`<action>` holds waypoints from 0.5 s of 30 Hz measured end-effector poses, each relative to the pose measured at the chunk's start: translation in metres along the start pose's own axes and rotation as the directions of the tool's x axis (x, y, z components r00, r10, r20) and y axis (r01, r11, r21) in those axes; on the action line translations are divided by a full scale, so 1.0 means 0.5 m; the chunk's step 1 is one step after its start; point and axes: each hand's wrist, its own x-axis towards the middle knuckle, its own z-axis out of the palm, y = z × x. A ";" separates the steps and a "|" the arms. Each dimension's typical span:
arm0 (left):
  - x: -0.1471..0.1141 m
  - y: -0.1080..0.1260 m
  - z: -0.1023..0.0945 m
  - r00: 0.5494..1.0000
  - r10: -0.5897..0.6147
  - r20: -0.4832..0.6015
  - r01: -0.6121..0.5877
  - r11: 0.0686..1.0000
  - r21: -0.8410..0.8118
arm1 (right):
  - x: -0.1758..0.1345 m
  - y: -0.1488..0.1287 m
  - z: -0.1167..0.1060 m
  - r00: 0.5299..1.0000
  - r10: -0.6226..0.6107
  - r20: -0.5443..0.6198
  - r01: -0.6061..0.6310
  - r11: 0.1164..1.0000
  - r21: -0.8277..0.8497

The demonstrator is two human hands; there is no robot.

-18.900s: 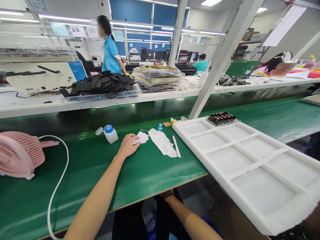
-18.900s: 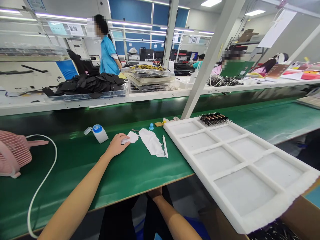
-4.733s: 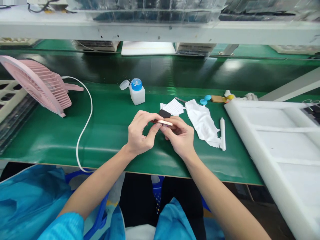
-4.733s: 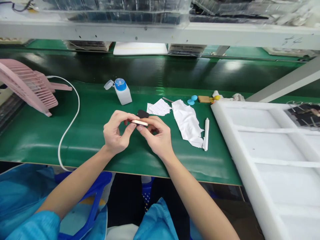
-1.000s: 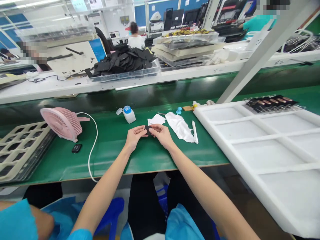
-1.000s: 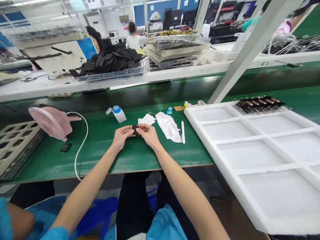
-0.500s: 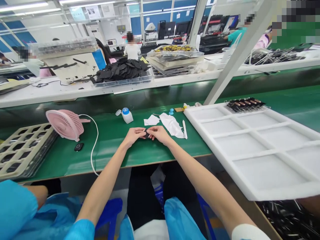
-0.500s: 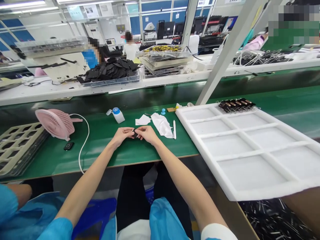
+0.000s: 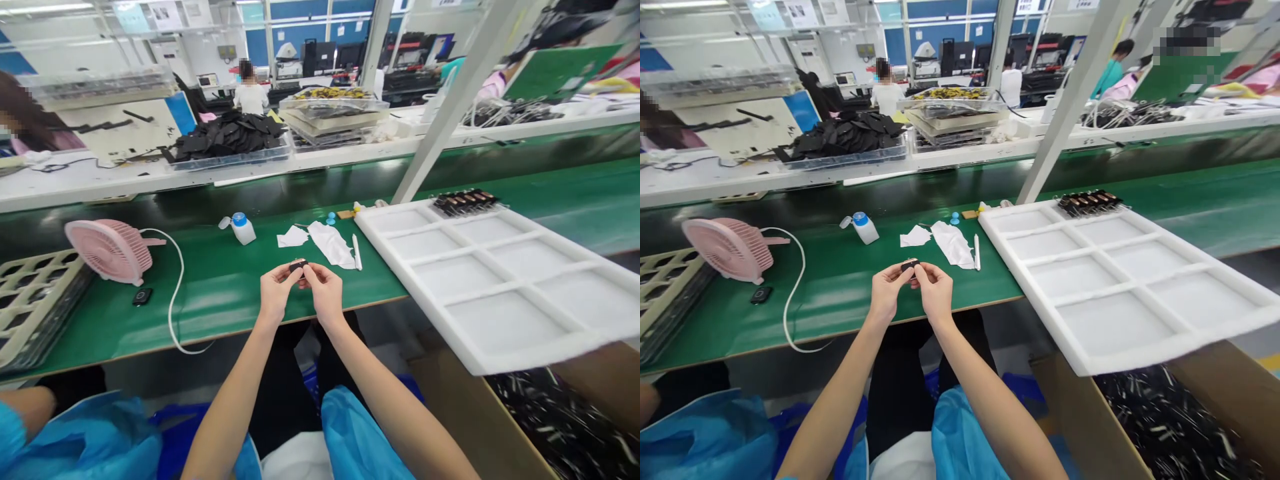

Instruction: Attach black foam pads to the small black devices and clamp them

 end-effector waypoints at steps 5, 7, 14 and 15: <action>-0.012 -0.007 -0.017 0.997 -0.038 0.067 0.037 0.999 0.015 | -0.096 -0.084 -0.125 0.990 -0.134 -0.043 0.123 0.972 -0.201; 0.004 -0.011 -0.047 0.999 -0.002 -0.042 0.004 0.999 0.052 | -0.140 -0.144 -0.233 0.893 -0.418 -0.164 0.314 0.842 -0.438; -0.009 0.005 -0.050 0.999 -0.007 -0.042 0.017 0.969 0.248 | -0.278 -0.266 -0.465 0.364 -0.823 -0.437 0.166 0.519 -0.838; -0.042 0.012 -0.025 0.998 -0.060 -0.033 0.065 0.977 0.202 | -0.276 -0.248 -0.442 0.484 -0.770 -0.416 0.175 0.551 -0.816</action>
